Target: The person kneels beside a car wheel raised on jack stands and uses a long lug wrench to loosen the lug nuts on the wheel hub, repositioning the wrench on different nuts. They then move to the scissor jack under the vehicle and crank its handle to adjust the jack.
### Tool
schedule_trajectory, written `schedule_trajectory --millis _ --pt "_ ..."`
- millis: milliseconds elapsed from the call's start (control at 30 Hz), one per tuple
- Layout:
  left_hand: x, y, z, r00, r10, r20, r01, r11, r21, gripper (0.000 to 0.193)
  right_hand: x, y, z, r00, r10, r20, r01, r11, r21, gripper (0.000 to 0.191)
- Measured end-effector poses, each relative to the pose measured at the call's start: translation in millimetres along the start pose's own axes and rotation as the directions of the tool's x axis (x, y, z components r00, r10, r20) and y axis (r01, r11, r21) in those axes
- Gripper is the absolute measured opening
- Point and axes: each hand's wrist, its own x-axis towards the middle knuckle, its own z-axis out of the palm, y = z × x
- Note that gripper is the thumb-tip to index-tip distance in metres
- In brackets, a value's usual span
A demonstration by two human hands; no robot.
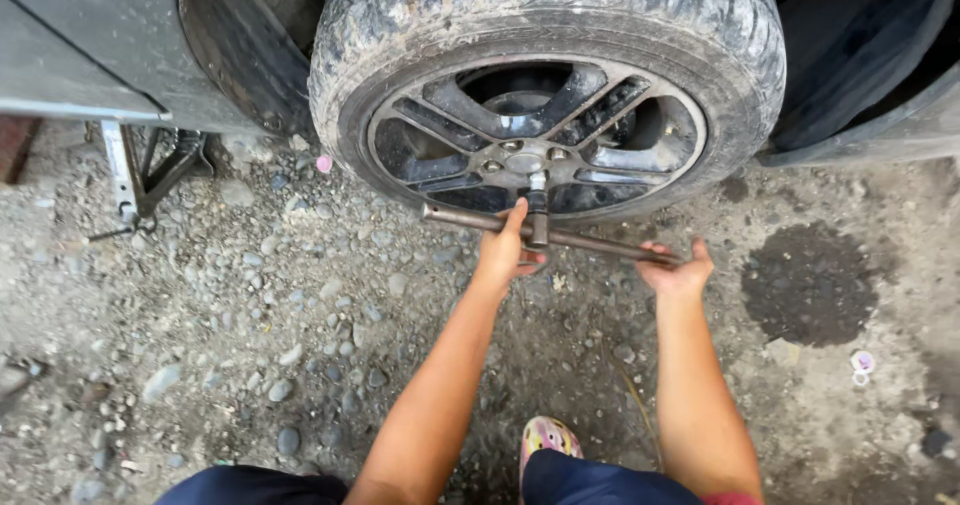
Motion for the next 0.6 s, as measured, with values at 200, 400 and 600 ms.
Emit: schedule_trajectory --millis 200,400,600 --pt "-8 12 -7 0.99 -0.104 0.096 0.099 0.994 0.049 0.057 5 6 -1 0.999 -0.021 -0.043 0.021 1.0 0.009 0.048" --pt "16 -1 17 0.997 -0.08 -0.013 0.08 0.996 -0.043 0.056 24 5 7 0.999 -0.043 0.0 0.043 0.999 -0.023 0.048" --pt "-49 40 7 0.999 0.046 -0.029 -0.004 0.591 0.807 0.064 45 5 2 1.0 0.0 -0.011 0.0 1.0 0.006 0.043"
